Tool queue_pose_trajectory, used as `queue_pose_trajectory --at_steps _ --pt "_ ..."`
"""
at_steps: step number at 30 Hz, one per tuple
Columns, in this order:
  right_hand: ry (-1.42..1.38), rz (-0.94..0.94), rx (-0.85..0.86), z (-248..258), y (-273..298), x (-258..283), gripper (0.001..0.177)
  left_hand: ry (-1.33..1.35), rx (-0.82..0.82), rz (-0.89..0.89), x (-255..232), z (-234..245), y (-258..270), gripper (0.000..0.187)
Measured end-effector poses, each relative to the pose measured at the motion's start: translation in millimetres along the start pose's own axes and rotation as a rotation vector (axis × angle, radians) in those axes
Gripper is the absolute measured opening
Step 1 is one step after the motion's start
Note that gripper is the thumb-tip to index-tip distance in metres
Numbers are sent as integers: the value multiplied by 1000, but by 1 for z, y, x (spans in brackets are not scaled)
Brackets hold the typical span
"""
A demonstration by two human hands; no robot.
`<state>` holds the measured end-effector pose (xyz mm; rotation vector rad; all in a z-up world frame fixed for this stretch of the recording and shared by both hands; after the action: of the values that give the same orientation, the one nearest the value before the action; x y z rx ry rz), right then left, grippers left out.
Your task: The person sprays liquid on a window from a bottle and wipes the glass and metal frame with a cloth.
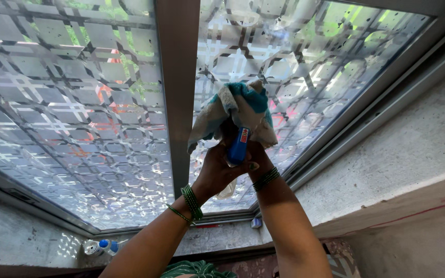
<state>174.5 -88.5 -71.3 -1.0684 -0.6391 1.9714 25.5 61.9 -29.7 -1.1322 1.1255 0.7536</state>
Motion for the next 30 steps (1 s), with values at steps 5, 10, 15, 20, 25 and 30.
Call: queue_pose_trajectory --at_steps 5,10,15,20,25,30 --pt "55 19 -7 23 -15 -22 24 -106 22 -118 -24 3 0 45" --pt "225 -6 -79 36 -33 -68 23 2 53 -87 -38 -7 4 65" --pt "-9 -265 -242 59 -29 -121 26 -8 -3 -120 -40 -12 2 57" --pt "-33 -530 -521 86 -2 -159 46 -42 -76 -107 -42 -10 2 54" --pt "-19 -630 -578 41 59 -188 53 -154 -184 -92 -43 -5 4 53" --pt "-239 -751 -526 15 105 -178 62 -100 -62 -162 -42 -4 9 60"
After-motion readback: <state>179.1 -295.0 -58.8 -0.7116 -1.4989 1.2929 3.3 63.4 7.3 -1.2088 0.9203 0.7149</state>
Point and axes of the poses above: each hand's wrist, its own y-axis away from the middle knuckle, its own z-axis out of the back of the hand, x = y × z, the point moved 3 cm from there along -y, towards the middle knuckle, and after that the axes turned 4 degrees about z, right-handed, at the moved point
